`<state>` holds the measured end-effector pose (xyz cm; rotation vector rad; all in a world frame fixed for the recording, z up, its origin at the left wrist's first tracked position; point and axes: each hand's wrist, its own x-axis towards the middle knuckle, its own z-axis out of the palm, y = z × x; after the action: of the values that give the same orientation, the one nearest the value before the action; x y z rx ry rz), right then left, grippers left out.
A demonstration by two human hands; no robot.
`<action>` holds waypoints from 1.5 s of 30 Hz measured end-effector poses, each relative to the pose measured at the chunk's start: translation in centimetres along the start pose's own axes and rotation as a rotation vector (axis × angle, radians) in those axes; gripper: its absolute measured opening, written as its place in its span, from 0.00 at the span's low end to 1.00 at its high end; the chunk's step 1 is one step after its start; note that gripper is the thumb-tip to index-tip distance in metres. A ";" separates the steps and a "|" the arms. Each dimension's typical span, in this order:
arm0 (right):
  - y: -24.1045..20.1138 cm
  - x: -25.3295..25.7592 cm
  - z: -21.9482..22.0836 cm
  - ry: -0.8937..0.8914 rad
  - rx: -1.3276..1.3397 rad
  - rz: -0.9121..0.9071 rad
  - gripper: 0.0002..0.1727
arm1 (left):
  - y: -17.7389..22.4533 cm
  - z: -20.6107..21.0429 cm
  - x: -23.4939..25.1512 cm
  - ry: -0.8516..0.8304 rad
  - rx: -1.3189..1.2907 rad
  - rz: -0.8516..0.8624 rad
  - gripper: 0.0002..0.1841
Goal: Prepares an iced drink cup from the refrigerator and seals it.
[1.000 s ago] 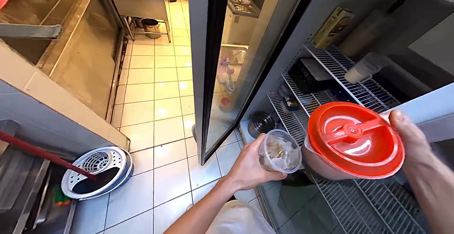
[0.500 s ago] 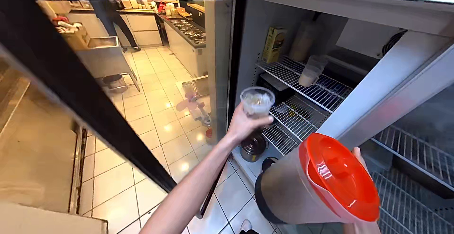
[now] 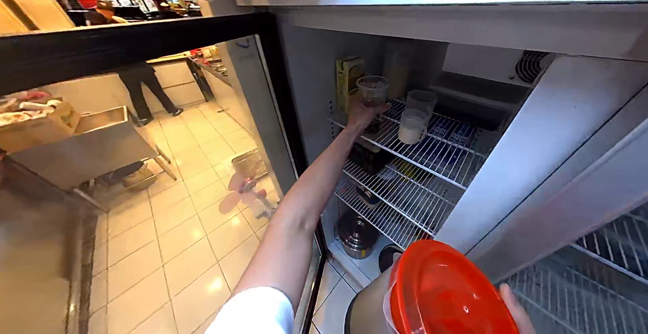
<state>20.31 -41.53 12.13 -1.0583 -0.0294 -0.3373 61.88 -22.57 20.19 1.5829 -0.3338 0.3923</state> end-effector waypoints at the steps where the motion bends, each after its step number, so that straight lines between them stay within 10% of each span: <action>1: 0.2 0.1 0.3 0.013 0.002 -0.015 0.24 | -0.7 0.3 0.6 -0.011 0.017 0.000 0.45; 16: 3.5 5.8 5.0 -0.058 0.068 -0.060 0.22 | -3.8 -2.9 0.1 -0.090 -0.016 -0.029 0.79; 20: 4.6 8.8 6.2 -0.113 0.087 0.060 0.23 | 0.7 -8.6 -6.4 0.118 -0.259 -0.020 0.43; 23: 5.0 11.1 6.9 -0.220 0.170 0.268 0.20 | 5.1 -11.7 -12.2 -0.342 -0.460 0.220 0.17; 28: 7.2 14.6 7.0 -0.598 0.536 0.512 0.17 | 11.2 -9.7 -15.4 -1.373 -0.167 0.640 0.17; 35: 7.5 16.2 8.3 -0.597 0.282 0.444 0.18 | 12.1 -9.2 -10.7 -1.652 0.076 0.504 0.16; 45: 6.7 15.6 8.3 -0.686 0.464 0.443 0.10 | 13.1 -7.1 -12.5 -1.480 0.209 0.614 0.11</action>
<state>38.18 -35.46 13.44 -0.6499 -0.4593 0.4297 44.60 -16.41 26.57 1.6945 -1.9705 -0.3979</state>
